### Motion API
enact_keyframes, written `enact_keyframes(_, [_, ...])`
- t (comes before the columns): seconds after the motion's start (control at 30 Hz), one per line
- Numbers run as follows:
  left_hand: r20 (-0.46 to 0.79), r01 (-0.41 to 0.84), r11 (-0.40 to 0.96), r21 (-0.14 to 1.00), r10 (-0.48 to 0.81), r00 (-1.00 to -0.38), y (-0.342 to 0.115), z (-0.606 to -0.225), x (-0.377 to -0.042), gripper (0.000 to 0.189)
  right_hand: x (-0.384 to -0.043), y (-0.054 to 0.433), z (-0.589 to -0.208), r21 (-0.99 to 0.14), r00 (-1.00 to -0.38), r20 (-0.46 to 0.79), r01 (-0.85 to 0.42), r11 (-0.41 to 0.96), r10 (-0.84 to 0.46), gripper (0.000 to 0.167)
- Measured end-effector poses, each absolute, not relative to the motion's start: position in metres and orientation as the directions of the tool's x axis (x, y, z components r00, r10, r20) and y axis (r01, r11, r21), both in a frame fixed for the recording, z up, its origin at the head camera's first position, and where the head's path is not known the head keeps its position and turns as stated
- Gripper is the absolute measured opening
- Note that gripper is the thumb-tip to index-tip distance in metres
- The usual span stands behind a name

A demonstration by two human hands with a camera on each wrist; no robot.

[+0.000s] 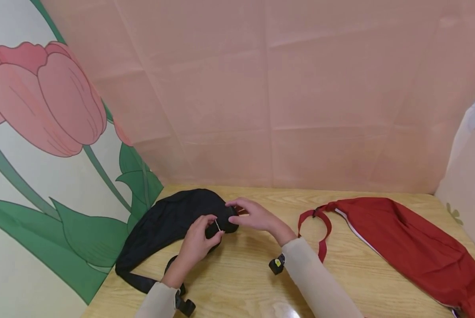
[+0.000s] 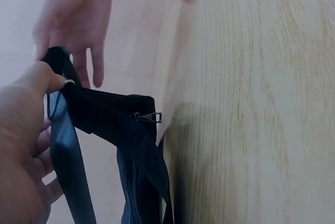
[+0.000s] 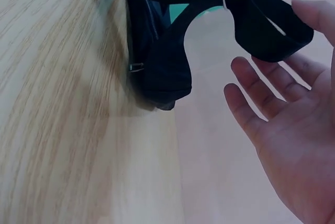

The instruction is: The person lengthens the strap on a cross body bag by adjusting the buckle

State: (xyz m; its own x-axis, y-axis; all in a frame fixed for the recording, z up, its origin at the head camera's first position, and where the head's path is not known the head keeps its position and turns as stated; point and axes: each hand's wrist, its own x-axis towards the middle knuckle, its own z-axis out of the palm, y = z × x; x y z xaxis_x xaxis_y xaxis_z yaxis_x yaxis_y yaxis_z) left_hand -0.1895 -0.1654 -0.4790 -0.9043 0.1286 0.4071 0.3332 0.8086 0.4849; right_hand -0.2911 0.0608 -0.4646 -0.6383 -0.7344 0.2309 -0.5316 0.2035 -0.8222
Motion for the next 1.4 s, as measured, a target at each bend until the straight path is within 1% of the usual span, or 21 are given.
enact_keyframes(0.13, [0.402, 0.328, 0.815, 0.477, 0.130, -0.906, -0.164, -0.477, -0.189, 0.043, -0.290, 0.058, -0.462, -0.794, -0.610, 0.243, -0.572, 0.206, -0.754, 0.055])
enact_keyframes(0.3, [0.395, 0.324, 0.820, 0.471, 0.132, -0.909, -0.163, -0.478, -0.189, 0.043, -0.286, 0.054, -0.456, -0.748, -0.592, 0.260, -0.623, 0.229, -0.763, 0.061])
enact_keyframes(0.4, [0.395, 0.326, 0.822, 0.467, 0.136, -0.909, -0.163, -0.478, -0.190, 0.042, -0.283, 0.053, -0.452, -0.701, -0.573, 0.268, -0.667, 0.251, -0.774, 0.058])
enact_keyframes(0.53, [0.396, 0.327, 0.822, 0.467, 0.136, -0.908, -0.162, -0.478, -0.190, 0.042, -0.281, 0.050, -0.448, -0.643, -0.543, 0.269, -0.716, 0.271, -0.796, 0.047])
enact_keyframes(0.67, [0.389, 0.323, 0.824, 0.465, 0.137, -0.911, -0.162, -0.478, -0.190, 0.043, -0.280, 0.049, -0.447, -0.614, -0.533, 0.257, -0.734, 0.290, -0.806, 0.043])
enact_keyframes(0.83, [0.387, 0.325, 0.825, 0.462, 0.142, -0.911, -0.162, -0.478, -0.190, 0.042, -0.280, 0.049, -0.446, -0.617, -0.543, 0.223, -0.722, 0.314, -0.810, 0.046])
enact_keyframes(1.0, [0.382, 0.326, 0.821, 0.469, 0.144, -0.913, -0.162, -0.477, -0.189, 0.042, -0.281, 0.052, -0.445, -0.626, -0.560, 0.192, -0.702, 0.339, -0.806, 0.045])
enact_keyframes(1.27, [0.376, 0.320, 0.818, 0.477, 0.139, -0.916, -0.162, -0.477, -0.189, 0.042, -0.285, 0.061, -0.447, -0.690, -0.584, 0.234, -0.663, 0.291, -0.777, 0.042])
enact_keyframes(1.4, [0.365, 0.311, 0.822, 0.477, 0.137, -0.921, -0.162, -0.477, -0.189, 0.042, -0.286, 0.061, -0.448, -0.700, -0.578, 0.244, -0.661, 0.271, -0.779, 0.043])
